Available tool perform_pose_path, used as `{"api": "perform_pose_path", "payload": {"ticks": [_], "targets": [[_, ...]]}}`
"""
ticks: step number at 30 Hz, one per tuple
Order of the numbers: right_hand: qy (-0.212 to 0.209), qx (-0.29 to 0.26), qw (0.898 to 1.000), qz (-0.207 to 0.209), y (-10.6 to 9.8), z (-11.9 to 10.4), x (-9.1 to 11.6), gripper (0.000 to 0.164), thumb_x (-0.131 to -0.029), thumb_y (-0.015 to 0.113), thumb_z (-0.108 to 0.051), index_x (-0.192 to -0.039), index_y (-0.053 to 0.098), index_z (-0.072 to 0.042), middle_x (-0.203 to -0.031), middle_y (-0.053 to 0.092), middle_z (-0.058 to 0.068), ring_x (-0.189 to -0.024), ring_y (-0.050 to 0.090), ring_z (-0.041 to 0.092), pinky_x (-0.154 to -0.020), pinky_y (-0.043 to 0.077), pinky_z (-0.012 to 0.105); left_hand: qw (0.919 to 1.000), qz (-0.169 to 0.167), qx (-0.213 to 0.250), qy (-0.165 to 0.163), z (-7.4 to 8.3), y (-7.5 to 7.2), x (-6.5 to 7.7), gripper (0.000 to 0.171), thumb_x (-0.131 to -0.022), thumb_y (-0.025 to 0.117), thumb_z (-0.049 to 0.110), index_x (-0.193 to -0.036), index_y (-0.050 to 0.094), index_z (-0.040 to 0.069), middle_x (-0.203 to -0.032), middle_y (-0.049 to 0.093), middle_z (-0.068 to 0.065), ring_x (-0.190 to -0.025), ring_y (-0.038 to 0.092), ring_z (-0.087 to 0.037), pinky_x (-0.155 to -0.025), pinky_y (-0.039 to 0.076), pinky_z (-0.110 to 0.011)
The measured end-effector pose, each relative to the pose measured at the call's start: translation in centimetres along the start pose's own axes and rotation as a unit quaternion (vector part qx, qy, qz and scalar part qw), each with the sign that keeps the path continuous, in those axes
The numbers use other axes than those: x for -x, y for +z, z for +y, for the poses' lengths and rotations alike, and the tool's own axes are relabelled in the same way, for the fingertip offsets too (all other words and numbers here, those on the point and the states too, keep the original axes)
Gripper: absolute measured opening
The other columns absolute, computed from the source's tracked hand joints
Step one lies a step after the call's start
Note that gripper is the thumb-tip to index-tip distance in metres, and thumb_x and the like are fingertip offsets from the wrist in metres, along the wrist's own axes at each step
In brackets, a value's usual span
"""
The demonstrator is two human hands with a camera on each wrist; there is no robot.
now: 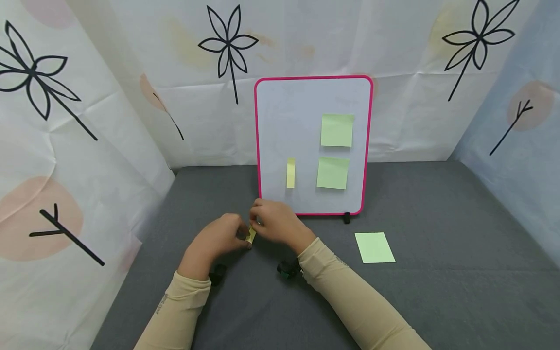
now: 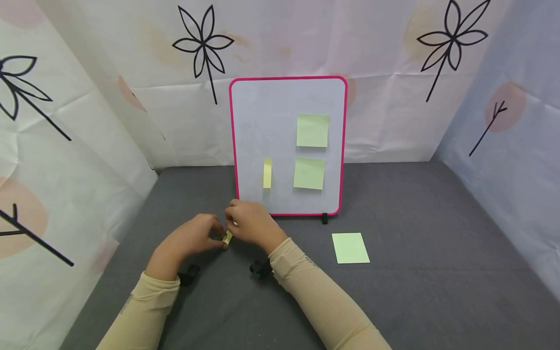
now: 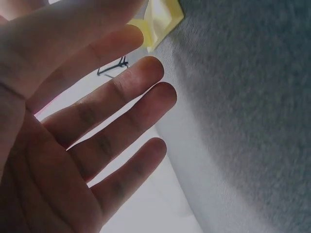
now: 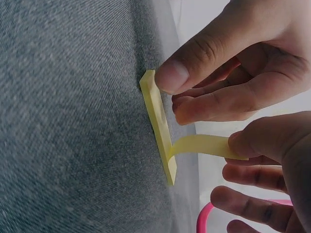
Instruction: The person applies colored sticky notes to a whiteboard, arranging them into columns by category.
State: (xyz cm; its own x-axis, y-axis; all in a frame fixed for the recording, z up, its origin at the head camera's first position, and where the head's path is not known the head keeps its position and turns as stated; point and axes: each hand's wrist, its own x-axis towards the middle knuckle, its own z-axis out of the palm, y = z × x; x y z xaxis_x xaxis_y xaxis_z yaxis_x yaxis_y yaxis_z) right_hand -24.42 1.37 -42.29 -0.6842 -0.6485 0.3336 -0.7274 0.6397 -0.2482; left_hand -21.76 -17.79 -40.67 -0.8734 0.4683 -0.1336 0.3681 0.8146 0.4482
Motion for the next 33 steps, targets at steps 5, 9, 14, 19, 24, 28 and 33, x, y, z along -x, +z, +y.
{"api": "perform_pose_path", "payload": {"ticks": [5,9,14,19,24,28,33], "targets": [[0.001,-0.008,1.000,0.006,0.0,0.3,0.1,0.008,-0.099,0.072,-0.013,-0.093,0.077,-0.015,-0.095,0.067,-0.001,-0.076,0.064,0.010,-0.067,0.054,0.025,0.9999,0.004,-0.008,-0.007,0.3,0.5,0.1,0.008,-0.085,0.088,0.008,-0.085,0.081,0.011,-0.079,0.073,0.002,-0.062,0.059,-0.008,-0.063,0.054,-0.030],[0.011,-0.006,1.000,0.002,-0.1,0.7,0.0,0.008,-0.099,0.072,-0.014,-0.094,0.077,-0.015,-0.094,0.066,-0.002,-0.075,0.063,0.010,-0.068,0.053,0.025,1.0000,0.002,-0.006,-0.004,0.4,0.5,0.1,0.025,-0.086,0.087,0.006,-0.070,0.070,0.012,-0.061,0.047,0.007,-0.055,0.043,-0.008,-0.055,0.038,-0.026],[0.014,-0.004,1.000,0.008,-0.4,1.1,0.0,0.006,-0.098,0.073,-0.014,-0.093,0.076,-0.014,-0.093,0.067,-0.001,-0.076,0.064,0.012,-0.069,0.055,0.028,1.0000,0.000,0.000,-0.001,0.4,0.5,0.0,0.043,-0.087,0.086,0.006,-0.062,0.053,0.015,-0.060,0.032,0.008,-0.054,0.033,-0.009,-0.053,0.028,-0.026],[0.021,0.004,1.000,0.005,-0.7,1.3,0.0,0.006,-0.098,0.073,-0.016,-0.094,0.077,-0.013,-0.094,0.068,0.000,-0.078,0.064,0.012,-0.071,0.056,0.030,1.0000,-0.004,0.006,-0.005,0.5,0.6,0.0,0.049,-0.087,0.086,0.006,-0.061,0.046,0.017,-0.061,0.028,0.008,-0.055,0.029,-0.009,-0.054,0.025,-0.027],[0.025,0.004,1.000,0.001,-0.9,1.4,0.0,0.006,-0.099,0.072,-0.016,-0.096,0.077,-0.013,-0.095,0.069,0.000,-0.077,0.063,0.011,-0.071,0.056,0.028,0.9999,-0.002,0.008,-0.005,0.4,0.7,0.0,0.055,-0.087,0.086,0.006,-0.061,0.039,0.019,-0.062,0.023,0.008,-0.056,0.024,-0.009,-0.054,0.023,-0.028],[0.026,0.005,1.000,0.007,-1.1,1.5,0.0,0.007,-0.099,0.073,-0.016,-0.095,0.077,-0.014,-0.094,0.068,0.000,-0.076,0.062,0.011,-0.070,0.056,0.028,0.9999,-0.006,0.012,-0.004,0.5,0.6,0.1,0.055,-0.087,0.085,0.005,-0.061,0.039,0.019,-0.062,0.023,0.008,-0.056,0.024,-0.009,-0.055,0.023,-0.028],[0.032,0.003,0.999,0.006,-1.3,1.7,0.1,0.007,-0.100,0.073,-0.017,-0.096,0.077,-0.014,-0.096,0.069,0.000,-0.078,0.064,0.011,-0.071,0.057,0.028,0.9998,-0.009,0.012,-0.009,0.6,0.5,0.0,0.051,-0.088,0.085,0.005,-0.061,0.044,0.018,-0.062,0.026,0.008,-0.056,0.027,-0.009,-0.055,0.024,-0.028]]}}
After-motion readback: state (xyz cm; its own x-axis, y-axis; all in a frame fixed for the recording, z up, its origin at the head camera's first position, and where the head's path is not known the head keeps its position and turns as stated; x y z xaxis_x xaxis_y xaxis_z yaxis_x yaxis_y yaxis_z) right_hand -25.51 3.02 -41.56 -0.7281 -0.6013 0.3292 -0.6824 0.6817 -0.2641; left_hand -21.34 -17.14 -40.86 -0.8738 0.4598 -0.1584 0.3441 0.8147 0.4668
